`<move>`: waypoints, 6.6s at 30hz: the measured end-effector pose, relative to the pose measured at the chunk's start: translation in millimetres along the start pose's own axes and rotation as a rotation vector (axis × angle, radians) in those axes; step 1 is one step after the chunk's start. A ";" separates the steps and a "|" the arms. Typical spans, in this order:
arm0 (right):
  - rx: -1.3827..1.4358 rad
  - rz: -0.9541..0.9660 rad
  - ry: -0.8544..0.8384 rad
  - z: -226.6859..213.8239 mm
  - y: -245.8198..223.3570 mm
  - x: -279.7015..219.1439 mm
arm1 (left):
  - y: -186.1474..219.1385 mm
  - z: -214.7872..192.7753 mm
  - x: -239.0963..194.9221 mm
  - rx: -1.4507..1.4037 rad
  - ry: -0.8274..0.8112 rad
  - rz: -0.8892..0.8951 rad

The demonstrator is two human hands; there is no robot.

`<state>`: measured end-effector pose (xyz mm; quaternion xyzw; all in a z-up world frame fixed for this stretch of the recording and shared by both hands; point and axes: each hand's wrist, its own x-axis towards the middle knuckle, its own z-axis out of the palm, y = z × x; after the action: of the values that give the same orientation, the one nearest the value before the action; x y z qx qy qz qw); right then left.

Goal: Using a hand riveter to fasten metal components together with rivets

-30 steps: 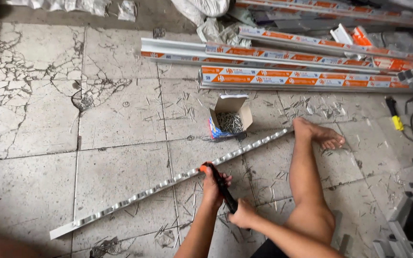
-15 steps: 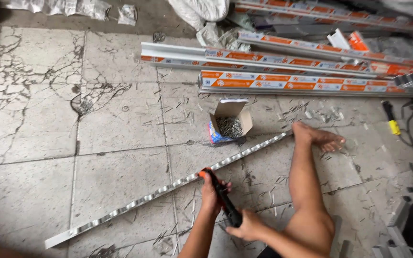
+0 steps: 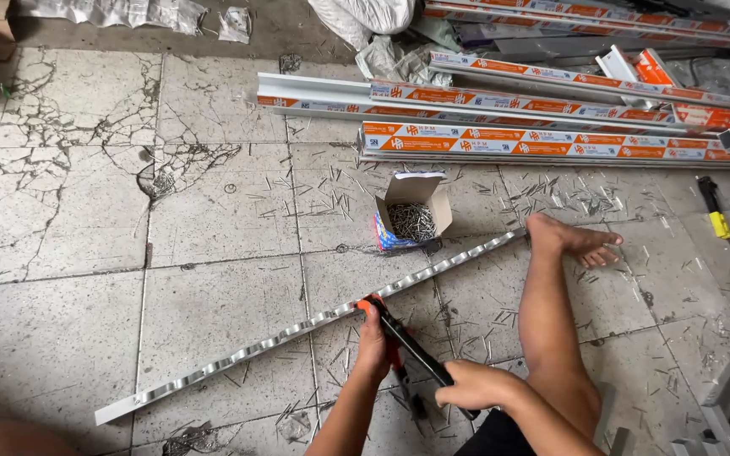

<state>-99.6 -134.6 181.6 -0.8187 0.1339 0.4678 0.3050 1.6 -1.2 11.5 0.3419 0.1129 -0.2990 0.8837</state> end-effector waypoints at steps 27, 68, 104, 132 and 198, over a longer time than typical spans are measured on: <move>0.117 -0.020 0.539 83.9 59.9 108.8 | 13.1 24.2 -11.2 -0.128 0.077 -0.021; -0.081 0.145 0.334 72.8 33.5 86.4 | -2.2 15.0 -11.2 -0.150 0.070 -0.036; 0.737 -0.135 0.324 95.7 39.2 75.6 | 7.4 36.2 -6.8 -0.057 0.238 -0.038; 1.217 -0.470 0.459 81.3 58.1 39.9 | 119.8 -34.0 -22.2 2.168 0.245 0.387; -0.550 -0.063 0.784 -252.0 -40.3 213.5 | 68.5 -56.3 -148.8 1.753 -0.465 0.297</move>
<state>205.5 -246.5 110.6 -0.9874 0.0852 0.1324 0.0176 -75.1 144.0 66.6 0.8319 -0.3798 -0.2224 0.3380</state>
